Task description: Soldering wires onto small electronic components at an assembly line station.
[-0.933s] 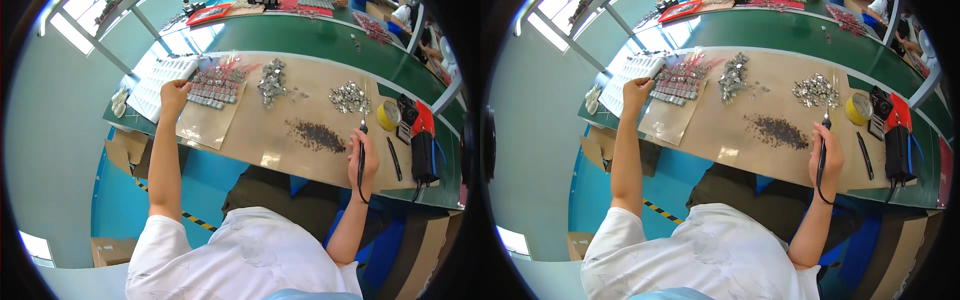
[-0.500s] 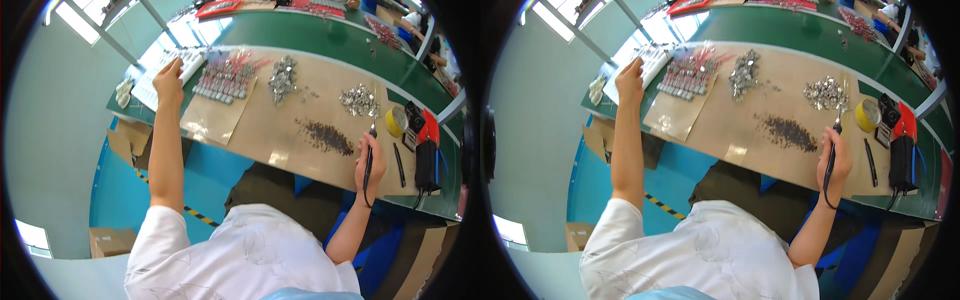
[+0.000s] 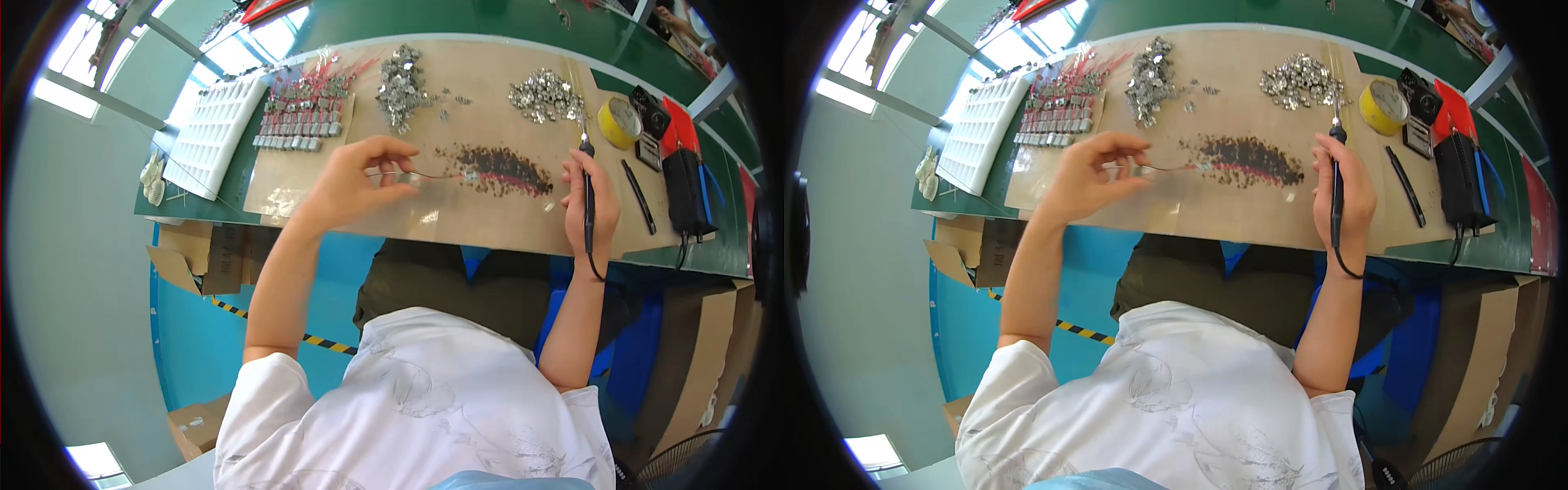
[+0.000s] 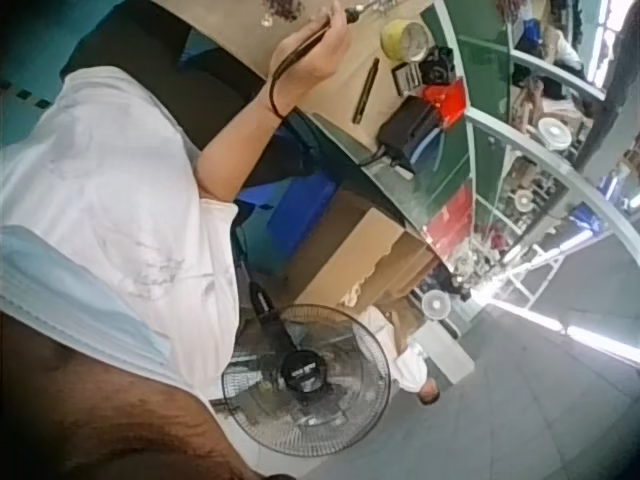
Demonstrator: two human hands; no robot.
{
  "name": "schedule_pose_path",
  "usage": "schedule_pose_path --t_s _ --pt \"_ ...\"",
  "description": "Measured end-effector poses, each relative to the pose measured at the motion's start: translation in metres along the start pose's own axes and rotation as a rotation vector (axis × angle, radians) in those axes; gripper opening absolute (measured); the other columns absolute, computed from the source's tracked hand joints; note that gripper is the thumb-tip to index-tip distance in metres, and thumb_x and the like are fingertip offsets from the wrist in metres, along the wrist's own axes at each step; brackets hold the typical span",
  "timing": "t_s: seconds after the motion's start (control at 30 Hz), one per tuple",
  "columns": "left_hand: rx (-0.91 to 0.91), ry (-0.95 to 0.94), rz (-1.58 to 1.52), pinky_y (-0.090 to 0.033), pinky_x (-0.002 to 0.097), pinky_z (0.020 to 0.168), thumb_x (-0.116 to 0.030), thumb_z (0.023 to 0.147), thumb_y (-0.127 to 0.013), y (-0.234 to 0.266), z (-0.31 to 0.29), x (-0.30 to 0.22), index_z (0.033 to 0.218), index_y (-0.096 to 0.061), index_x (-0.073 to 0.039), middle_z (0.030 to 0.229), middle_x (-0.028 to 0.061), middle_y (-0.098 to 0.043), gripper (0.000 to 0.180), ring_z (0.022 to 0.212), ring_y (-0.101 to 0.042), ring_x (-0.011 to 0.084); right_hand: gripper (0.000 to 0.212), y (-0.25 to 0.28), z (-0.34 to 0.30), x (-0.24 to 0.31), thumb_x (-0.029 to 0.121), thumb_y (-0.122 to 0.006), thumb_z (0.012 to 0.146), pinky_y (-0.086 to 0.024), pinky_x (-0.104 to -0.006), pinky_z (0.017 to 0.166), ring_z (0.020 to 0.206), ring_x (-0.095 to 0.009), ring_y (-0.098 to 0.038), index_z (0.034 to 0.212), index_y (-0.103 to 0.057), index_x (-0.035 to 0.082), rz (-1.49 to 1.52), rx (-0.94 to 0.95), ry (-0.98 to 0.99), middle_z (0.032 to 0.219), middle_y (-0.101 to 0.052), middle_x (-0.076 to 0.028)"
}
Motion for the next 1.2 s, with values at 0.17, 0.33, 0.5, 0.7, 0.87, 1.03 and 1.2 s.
schedule_pose_path --t_s 0.17,0.33,0.5,0.7,0.87,1.03,1.2 --pt "0.113 -0.046 0.374 -0.056 0.0373 0.075 -0.014 0.079 -0.086 -0.024 0.009 0.020 0.109 -0.074 -0.002 0.092 0.0109 -0.071 0.035 0.076 -0.066 0.0235 0.020 0.002 -0.002 0.001 0.009 -0.066 0.105 -0.054 -0.0243 0.058 0.081 -0.013 -0.072 0.124 -0.074 0.008 -0.002 0.016 -0.030 0.102 -0.075 -0.007" --pt "0.057 -0.112 0.368 -0.056 0.0367 0.074 -0.012 0.079 -0.087 -0.021 0.002 0.017 0.105 -0.074 -0.002 0.097 0.0096 -0.070 0.031 0.077 -0.067 0.0223 0.021 0.001 -0.005 0.000 0.009 -0.065 0.106 -0.054 -0.0238 0.059 0.082 -0.012 -0.072 0.125 -0.073 0.008 0.009 0.030 -0.065 0.103 -0.076 -0.006" --pt "0.097 -0.120 0.332 -0.056 0.0356 0.075 -0.011 0.080 -0.088 -0.020 0.003 0.026 0.104 -0.076 -0.003 0.100 0.0088 -0.072 0.029 0.078 -0.067 0.0210 0.021 0.001 -0.002 0.003 0.007 -0.065 0.106 -0.054 -0.0240 0.059 0.082 -0.012 -0.072 0.125 -0.073 0.007 -0.041 0.025 -0.019 0.103 -0.076 -0.006" --pt "0.108 -0.201 0.328 -0.057 0.0367 0.071 -0.010 0.083 -0.084 -0.013 0.021 0.016 0.097 -0.078 0.000 0.093 0.0127 -0.072 0.018 0.074 -0.070 0.0265 0.019 -0.003 -0.002 0.004 0.004 -0.067 0.103 -0.053 -0.0253 0.058 0.076 -0.013 -0.071 0.121 -0.074 0.006 -0.058 0.027 -0.003 0.096 -0.074 -0.007" --pt "-0.111 -0.134 0.430 -0.058 0.0378 0.075 -0.012 0.086 -0.082 -0.009 0.084 0.013 0.100 -0.080 -0.001 0.088 0.0149 -0.076 0.018 0.079 -0.073 0.0279 0.019 0.004 0.006 0.008 0.001 -0.070 0.100 -0.056 -0.0314 0.067 0.075 -0.020 -0.071 0.118 -0.073 0.005 -0.079 -0.006 0.046 0.093 -0.073 -0.012" --pt "-0.046 0.026 0.733 -0.058 0.0471 0.085 -0.027 0.087 -0.081 -0.032 0.122 0.034 0.099 -0.079 -0.002 0.096 0.0211 -0.076 0.027 0.092 -0.073 0.0392 0.024 0.006 0.002 0.011 -0.002 -0.071 0.095 -0.057 -0.0418 0.079 0.091 -0.035 -0.072 0.117 -0.070 0.005 -0.113 -0.011 0.189 0.100 -0.072 -0.018" --pt "-0.071 0.052 0.812 -0.057 0.0479 0.089 -0.023 0.092 -0.074 -0.029 0.116 0.053 0.100 -0.081 -0.006 0.104 0.0183 -0.071 0.020 0.100 -0.070 0.0401 0.030 0.006 0.002 0.022 -0.006 -0.070 0.091 -0.055 -0.0430 0.075 0.085 -0.038 -0.068 0.120 -0.069 0.005 -0.059 0.016 0.182 0.092 -0.067 -0.018"
Point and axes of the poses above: each hand's wrist, its own z-axis towards the middle knuckle, its own y-axis out of the back of the hand, x = y × z, the point moved 4 cm from there along z, towards the middle knuckle
